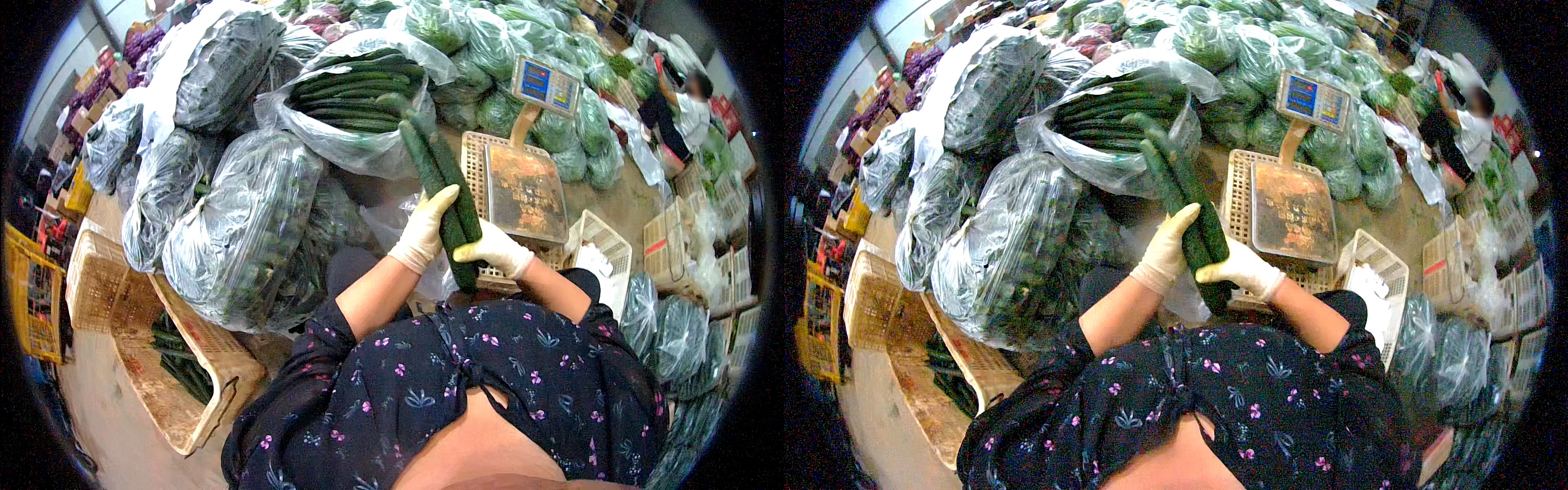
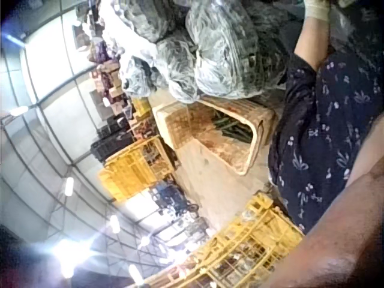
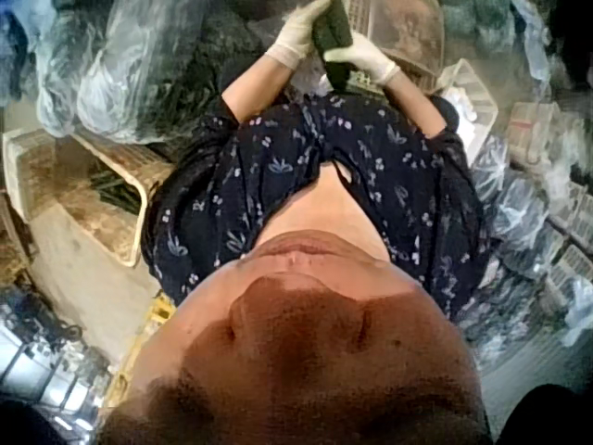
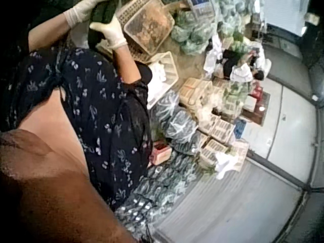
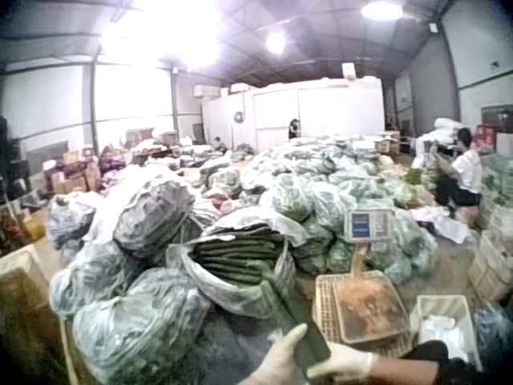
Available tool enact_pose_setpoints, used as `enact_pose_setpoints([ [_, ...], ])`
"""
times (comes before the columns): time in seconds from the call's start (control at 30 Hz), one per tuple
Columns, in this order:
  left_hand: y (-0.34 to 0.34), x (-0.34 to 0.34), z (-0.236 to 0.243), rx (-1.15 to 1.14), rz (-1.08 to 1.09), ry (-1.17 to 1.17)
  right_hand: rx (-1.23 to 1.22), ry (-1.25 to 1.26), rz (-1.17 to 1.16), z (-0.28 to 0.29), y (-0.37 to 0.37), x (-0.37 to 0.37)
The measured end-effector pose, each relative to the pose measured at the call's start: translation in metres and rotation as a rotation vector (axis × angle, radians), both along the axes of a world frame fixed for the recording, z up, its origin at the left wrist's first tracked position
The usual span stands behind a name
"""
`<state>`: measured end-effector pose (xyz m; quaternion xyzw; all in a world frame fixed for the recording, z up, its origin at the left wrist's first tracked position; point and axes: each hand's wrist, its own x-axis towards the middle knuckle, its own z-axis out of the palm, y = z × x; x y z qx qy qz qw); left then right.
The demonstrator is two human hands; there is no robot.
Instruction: The person is sitting on the floor in a market, wearing gloves. They repeatedly pick up cucumbers from a large plastic bag, place them into a smaller clear plastic bag, and then place the bag on a digital scale. After weighing, they tie the bag and place it into a white basket.
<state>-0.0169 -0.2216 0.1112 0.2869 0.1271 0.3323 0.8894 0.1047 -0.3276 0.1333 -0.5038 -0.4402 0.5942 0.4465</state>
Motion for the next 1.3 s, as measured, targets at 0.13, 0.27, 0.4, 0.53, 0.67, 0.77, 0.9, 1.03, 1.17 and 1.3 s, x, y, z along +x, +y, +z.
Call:
enact_pose_setpoints([
  [0.13, -0.013, 0.004, 0.067, 0.421, 0.048, 0.13, 0.123, 0.136, -0.133, 0.006, -0.008, -0.009],
  [0.27, -0.003, 0.008, 0.102, 0.506, 0.112, 0.113, 0.215, 0.321, -0.098, 0.028, -0.026, 0.004],
  [0.4, 0.027, -0.03, 0.13, 0.363, -0.302, 0.12, 0.431, 0.428, -0.21, 0.067, -0.049, 0.021],
  [0.53, -0.014, -0.048, 0.184, 0.383, -0.186, 0.149, 0.764, 0.348, -0.168, 0.091, -0.034, 0.052],
  [0.67, -0.036, -0.05, 0.229, 0.318, -0.29, -0.083, 0.914, 0.306, -0.17, 0.111, -0.015, 0.02],
  [0.77, -0.047, -0.06, 0.267, 0.325, -0.331, -0.302, 0.964, 0.073, 0.005, 0.085, 0.007, 0.001],
  [0.9, -0.021, -0.103, 0.32, 0.542, -0.353, -0.294, 0.596, -0.112, -0.083, 0.028, -0.002, 0.0],
  [1.03, -0.019, -0.101, 0.321, 0.62, -0.493, -0.315, 0.577, -0.944, -0.114, -0.023, -0.008, 0.075],
  [1.17, 0.018, -0.065, 0.271, 0.414, -0.524, -0.271, 0.198, -1.329, -0.151, -0.035, -0.016, 0.163],
  [1.3, 0.042, -0.028, 0.233, 0.355, -0.499, -0.285, -0.198, -1.678, -0.3, -0.009, -0.043, 0.21],
])
